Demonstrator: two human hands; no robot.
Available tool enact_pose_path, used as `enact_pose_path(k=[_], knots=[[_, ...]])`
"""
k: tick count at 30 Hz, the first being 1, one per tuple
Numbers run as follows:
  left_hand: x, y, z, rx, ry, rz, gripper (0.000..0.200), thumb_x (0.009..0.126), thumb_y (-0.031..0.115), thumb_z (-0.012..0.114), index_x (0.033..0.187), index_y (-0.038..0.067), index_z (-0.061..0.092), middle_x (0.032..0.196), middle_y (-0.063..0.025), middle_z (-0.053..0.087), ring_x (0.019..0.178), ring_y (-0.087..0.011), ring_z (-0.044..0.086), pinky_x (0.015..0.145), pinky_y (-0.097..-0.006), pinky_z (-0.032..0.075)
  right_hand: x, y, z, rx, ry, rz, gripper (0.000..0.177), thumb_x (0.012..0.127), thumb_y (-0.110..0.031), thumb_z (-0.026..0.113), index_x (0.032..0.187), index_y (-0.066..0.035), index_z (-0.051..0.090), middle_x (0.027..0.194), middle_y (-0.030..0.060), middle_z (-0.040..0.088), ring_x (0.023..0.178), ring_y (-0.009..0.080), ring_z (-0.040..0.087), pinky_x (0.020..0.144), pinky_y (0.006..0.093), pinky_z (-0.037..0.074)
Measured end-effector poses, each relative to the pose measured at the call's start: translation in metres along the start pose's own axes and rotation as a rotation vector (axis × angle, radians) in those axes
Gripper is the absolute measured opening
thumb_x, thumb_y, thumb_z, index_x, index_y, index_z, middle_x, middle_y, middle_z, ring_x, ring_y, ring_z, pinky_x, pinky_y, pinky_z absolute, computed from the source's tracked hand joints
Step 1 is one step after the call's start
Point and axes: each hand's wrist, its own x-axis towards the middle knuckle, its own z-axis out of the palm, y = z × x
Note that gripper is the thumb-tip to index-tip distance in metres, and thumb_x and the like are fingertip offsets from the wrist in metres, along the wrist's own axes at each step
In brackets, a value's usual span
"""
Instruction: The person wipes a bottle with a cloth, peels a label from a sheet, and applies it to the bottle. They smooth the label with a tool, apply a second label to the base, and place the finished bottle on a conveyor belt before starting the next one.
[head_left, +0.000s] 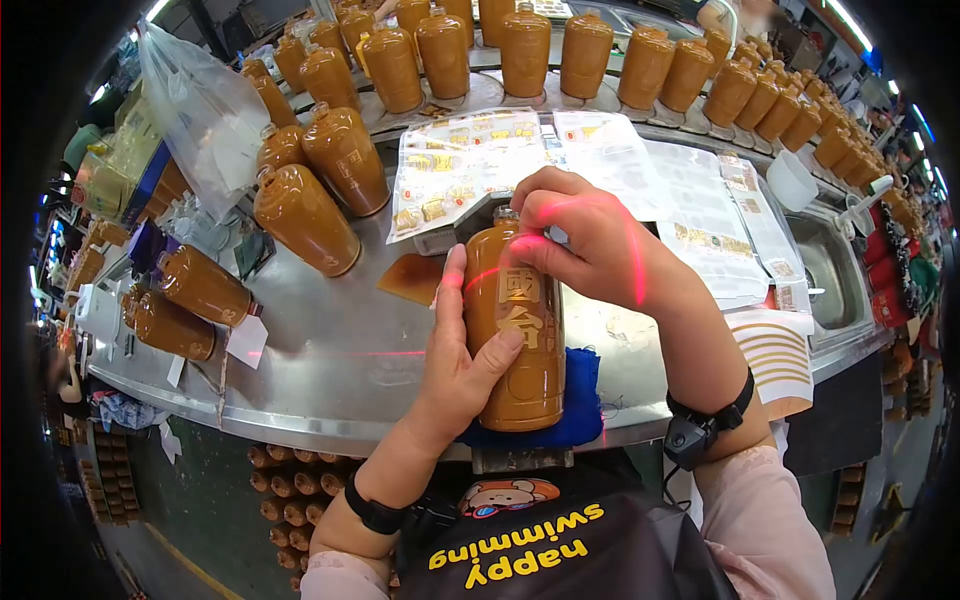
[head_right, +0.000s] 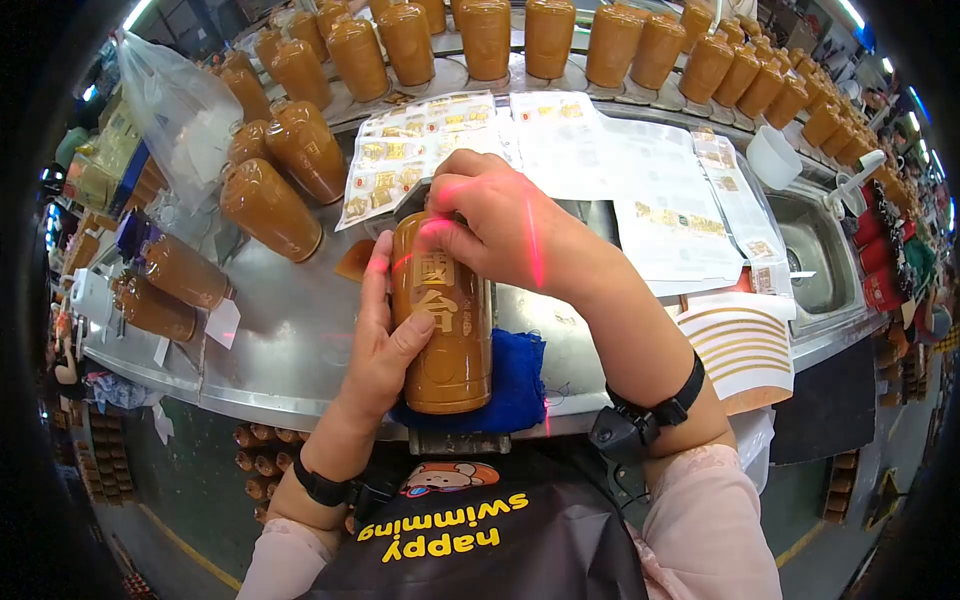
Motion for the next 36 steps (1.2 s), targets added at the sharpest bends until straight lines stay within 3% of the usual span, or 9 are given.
enact_pose_path(k=[8, 14, 30, 33, 36], knots=[[-0.001, -0.002, -0.001, 0.067, -0.012, 0.015, 0.093, 0.091, 0.022, 0.067, 0.154, -0.002, 0.003, 0.146, -0.0170, 0.035, 0.132, -0.0229, 0.041, 0.110, -0.0369, 0.035, -0.001, 0.000, 0.003, 0.010, -0.008, 0.042, 0.019, 0.086, -0.014, 0.071, 0.084, 0.000, 0.058, 0.104, 0.0151, 0.060, 0.095, 0.0313, 0.061, 0.083, 0.0374, 0.050], [0.001, 0.006, 0.003, -0.133, 0.004, -0.052, 0.089, 0.093, 0.018, 0.063, 0.154, 0.000, 0.002, 0.145, -0.0171, 0.036, 0.131, -0.0227, 0.043, 0.109, -0.0368, 0.037, -0.001, 0.000, 0.003, 0.014, -0.010, 0.049, 0.019, 0.085, -0.014, 0.071, 0.084, 0.000, 0.058, 0.104, 0.0152, 0.061, 0.094, 0.0309, 0.061, 0.082, 0.0372, 0.051], [0.000, 0.005, 0.003, -0.054, -0.022, 0.000, 0.085, 0.096, 0.016, 0.059, 0.155, 0.001, 0.000, 0.146, -0.0171, 0.036, 0.131, -0.0224, 0.043, 0.109, -0.0359, 0.037, -0.002, -0.001, 0.004, -0.004, 0.016, 0.021, 0.019, 0.087, -0.014, 0.070, 0.085, 0.001, 0.059, 0.102, 0.0147, 0.061, 0.093, 0.0311, 0.061, 0.081, 0.0370, 0.050], [-0.001, 0.004, 0.003, -0.119, -0.022, -0.014, 0.085, 0.096, 0.019, 0.059, 0.154, 0.001, 0.001, 0.147, -0.0175, 0.035, 0.131, -0.0228, 0.043, 0.109, -0.0357, 0.037, -0.007, 0.001, 0.002, 0.049, 0.070, 0.124, 0.020, 0.093, -0.019, 0.064, 0.098, 0.001, 0.063, 0.106, 0.0147, 0.062, 0.097, 0.0287, 0.061, 0.086, 0.0350, 0.049], [0.000, 0.001, 0.000, -0.224, -0.024, -0.041, 0.085, 0.097, 0.022, 0.059, 0.154, 0.000, 0.001, 0.148, -0.0178, 0.034, 0.132, -0.0232, 0.042, 0.109, -0.0356, 0.036, -0.032, 0.001, 0.004, 0.203, 0.192, 0.321, 0.036, 0.099, -0.027, 0.057, 0.123, 0.000, 0.058, 0.117, 0.0137, 0.061, 0.106, 0.0240, 0.060, 0.091, 0.0336, 0.047]])
